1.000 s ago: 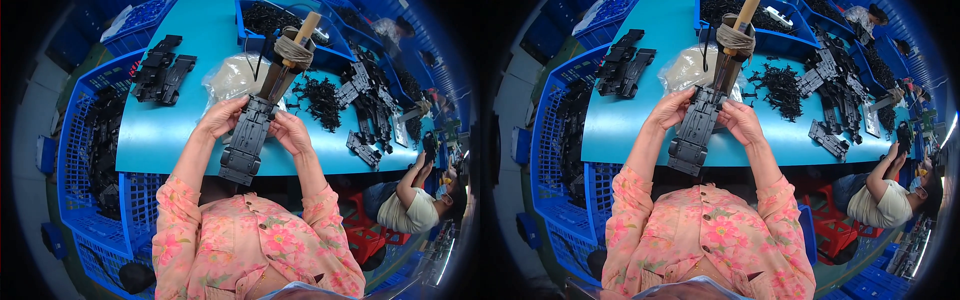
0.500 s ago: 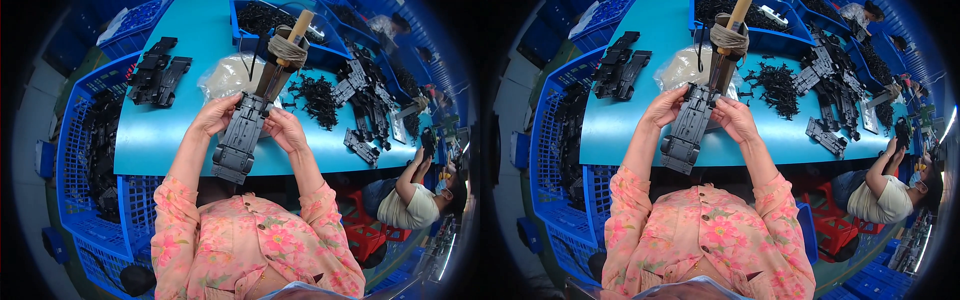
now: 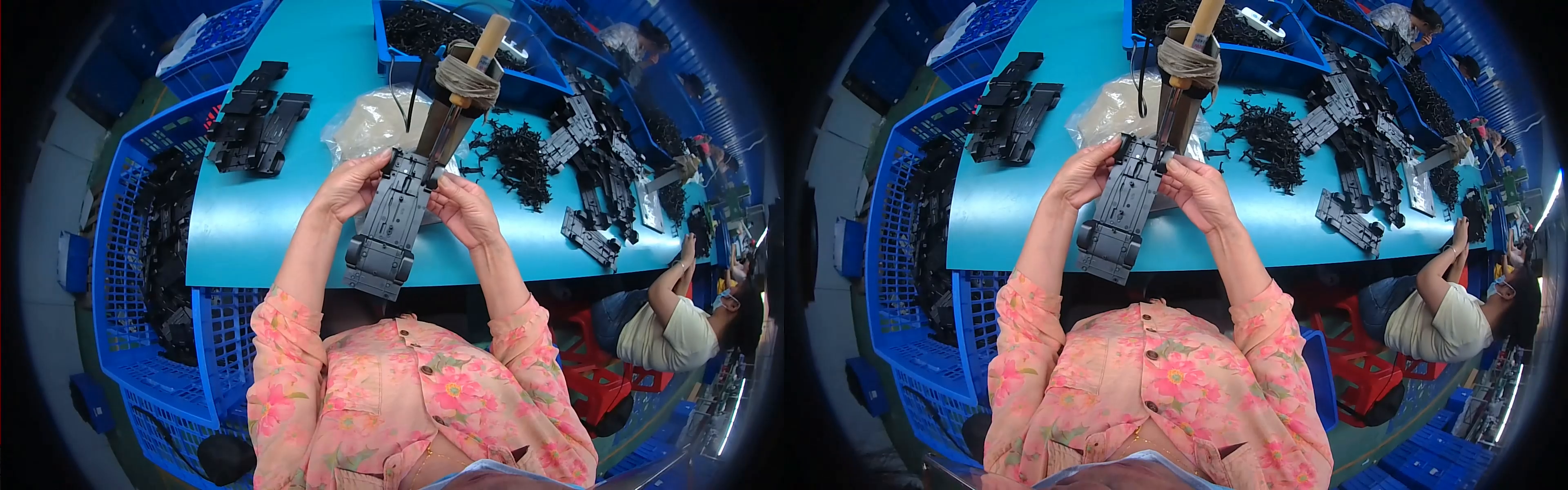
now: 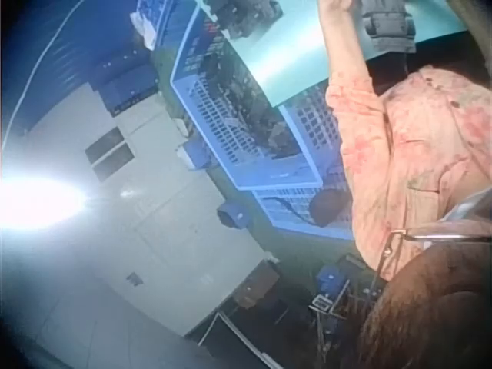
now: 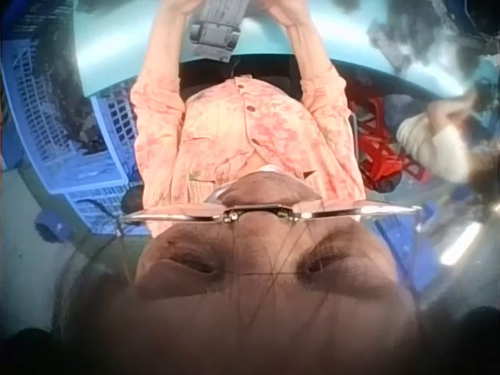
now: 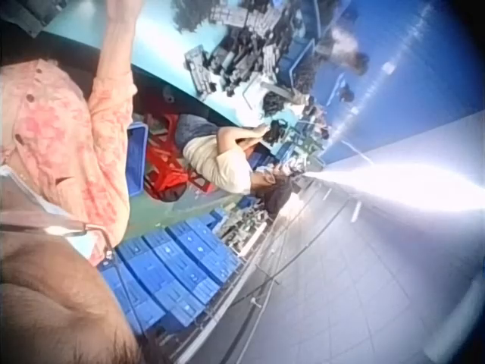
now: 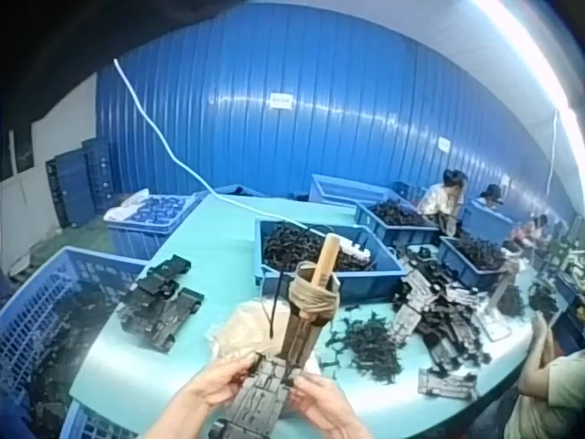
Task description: Assembling small black plastic components into a larger base unit on an assembly line.
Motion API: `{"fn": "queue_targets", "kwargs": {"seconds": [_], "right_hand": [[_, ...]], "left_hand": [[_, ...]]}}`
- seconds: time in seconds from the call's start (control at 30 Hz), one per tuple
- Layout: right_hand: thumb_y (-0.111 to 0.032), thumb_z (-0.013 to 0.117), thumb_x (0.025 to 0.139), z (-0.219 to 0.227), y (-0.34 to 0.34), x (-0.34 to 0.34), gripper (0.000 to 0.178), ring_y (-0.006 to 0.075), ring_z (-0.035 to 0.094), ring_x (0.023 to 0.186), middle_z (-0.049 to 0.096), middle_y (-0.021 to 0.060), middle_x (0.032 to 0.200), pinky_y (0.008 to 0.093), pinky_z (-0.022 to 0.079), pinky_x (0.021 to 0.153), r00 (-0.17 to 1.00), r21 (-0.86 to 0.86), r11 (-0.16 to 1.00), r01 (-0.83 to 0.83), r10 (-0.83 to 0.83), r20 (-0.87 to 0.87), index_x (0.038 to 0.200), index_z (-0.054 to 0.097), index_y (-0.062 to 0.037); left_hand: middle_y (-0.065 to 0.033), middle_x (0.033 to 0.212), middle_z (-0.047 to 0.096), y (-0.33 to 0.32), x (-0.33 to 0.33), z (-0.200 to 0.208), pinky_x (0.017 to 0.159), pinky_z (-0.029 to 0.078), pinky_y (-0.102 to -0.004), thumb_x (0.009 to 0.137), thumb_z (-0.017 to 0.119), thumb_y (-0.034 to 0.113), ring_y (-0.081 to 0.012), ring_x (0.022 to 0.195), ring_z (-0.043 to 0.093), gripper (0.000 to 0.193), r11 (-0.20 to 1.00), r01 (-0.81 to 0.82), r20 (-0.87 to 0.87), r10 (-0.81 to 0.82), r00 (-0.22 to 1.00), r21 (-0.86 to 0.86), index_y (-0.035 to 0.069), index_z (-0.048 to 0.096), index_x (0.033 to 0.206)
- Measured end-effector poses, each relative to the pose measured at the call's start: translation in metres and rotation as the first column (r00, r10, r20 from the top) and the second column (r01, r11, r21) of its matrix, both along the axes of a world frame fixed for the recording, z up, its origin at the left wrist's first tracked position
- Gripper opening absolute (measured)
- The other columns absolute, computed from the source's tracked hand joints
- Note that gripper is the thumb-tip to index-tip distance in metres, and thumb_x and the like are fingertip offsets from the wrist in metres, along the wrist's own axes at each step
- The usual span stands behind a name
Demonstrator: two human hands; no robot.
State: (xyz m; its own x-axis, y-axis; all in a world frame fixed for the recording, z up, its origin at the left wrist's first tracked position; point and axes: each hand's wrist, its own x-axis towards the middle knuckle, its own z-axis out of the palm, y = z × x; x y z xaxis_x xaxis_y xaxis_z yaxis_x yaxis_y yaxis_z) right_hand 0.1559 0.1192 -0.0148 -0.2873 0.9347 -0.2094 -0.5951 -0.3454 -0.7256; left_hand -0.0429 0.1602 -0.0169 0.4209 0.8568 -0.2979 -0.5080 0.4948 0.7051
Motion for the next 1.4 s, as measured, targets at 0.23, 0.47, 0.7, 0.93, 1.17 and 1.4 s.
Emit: {"fn": "queue_targets", "kwargs": {"seconds": [0.23, 0.47, 0.7, 0.93, 1.17, 1.4], "right_hand": [[-0.013, 0.056, 0.082, 0.0052, -0.0014, -0.0013, 0.021, 0.0159, 0.058, 0.078, 0.06, 0.0091, 0.087, 0.0284, 0.047, 0.074, 1.0, 0.004, 1.0, -0.001, 0.001, 0.009, 0.097, 0.054, 0.002], [-0.013, 0.058, 0.081, 0.0028, -0.0009, 0.0011, 0.029, 0.0128, 0.057, 0.077, 0.059, 0.0075, 0.089, 0.0267, 0.048, 0.072, 1.0, 0.02, 1.0, -0.017, 0.016, 0.016, 0.104, 0.052, 0.005], [-0.012, 0.057, 0.081, 0.0037, 0.0, 0.0006, 0.024, 0.0132, 0.057, 0.075, 0.06, 0.0079, 0.087, 0.0269, 0.048, 0.072, 1.0, 0.008, 1.0, -0.001, 0.001, 0.024, 0.1, 0.054, 0.0032], [-0.011, 0.056, 0.082, 0.0023, -0.0002, 0.0001, 0.021, 0.0151, 0.058, 0.076, 0.061, 0.0091, 0.086, 0.0283, 0.048, 0.073, 1.0, 0.008, 1.0, -0.001, 0.001, 0.025, 0.098, 0.055, 0.0024], [-0.011, 0.056, 0.082, 0.001, -0.0016, 0.0008, 0.022, 0.0153, 0.058, 0.077, 0.061, 0.0093, 0.088, 0.0283, 0.047, 0.073, 0.999, 0.006, 1.0, 0.004, -0.005, 0.031, 0.098, 0.055, 0.0026], [-0.011, 0.058, 0.081, 0.0055, -0.0019, 0.0031, 0.03, 0.0122, 0.057, 0.075, 0.06, 0.0077, 0.088, 0.0262, 0.048, 0.071, 0.999, 0.03, 1.0, -0.008, 0.006, 0.05, 0.105, 0.051, 0.0068]], "left_hand": [[-0.003, 0.081, 0.06, -0.0016, -0.0001, 0.0026, 0.062, 0.049, -0.0223, 0.079, 0.063, 0.023, -0.0073, 0.069, 0.055, 0.024, 1.0, -0.004, 0.009, 0.004, 1.0, -0.002, 0.003, 0.058, 0.09], [-0.0035, 0.081, 0.061, -0.0026, -0.0007, 0.0058, 0.064, 0.049, -0.0231, 0.079, 0.062, 0.023, -0.0086, 0.069, 0.056, 0.025, 0.999, 0.033, 0.024, -0.033, 0.999, 0.009, 0.002, 0.057, 0.091], [-0.0049, 0.085, 0.061, -0.0021, -0.0014, 0.0034, 0.07, 0.048, -0.0234, 0.08, 0.061, 0.023, -0.0096, 0.075, 0.057, 0.026, 0.999, 0.042, 0.056, -0.043, 0.998, 0.025, 0.001, 0.057, 0.093], [-0.0054, 0.085, 0.061, -0.0039, -0.0028, 0.0054, 0.066, 0.049, -0.0239, 0.081, 0.06, 0.024, -0.01, 0.074, 0.058, 0.026, 0.998, 0.062, 0.037, -0.063, 0.997, 0.027, 0.001, 0.057, 0.094], [-0.0043, 0.083, 0.061, -0.0063, -0.0003, 0.0058, 0.064, 0.049, -0.0231, 0.081, 0.06, 0.023, -0.0089, 0.071, 0.057, 0.024, 0.999, 0.036, 0.039, -0.037, 0.999, 0.026, 0.002, 0.057, 0.092], [0.0012, 0.075, 0.057, -0.0037, 0.0028, 0.001, 0.061, 0.048, -0.0209, 0.079, 0.062, 0.021, -0.0047, 0.065, 0.05, 0.019, 1.0, 0.0, 0.034, 0.0, 0.999, 0.001, 0.004, 0.059, 0.087]]}}
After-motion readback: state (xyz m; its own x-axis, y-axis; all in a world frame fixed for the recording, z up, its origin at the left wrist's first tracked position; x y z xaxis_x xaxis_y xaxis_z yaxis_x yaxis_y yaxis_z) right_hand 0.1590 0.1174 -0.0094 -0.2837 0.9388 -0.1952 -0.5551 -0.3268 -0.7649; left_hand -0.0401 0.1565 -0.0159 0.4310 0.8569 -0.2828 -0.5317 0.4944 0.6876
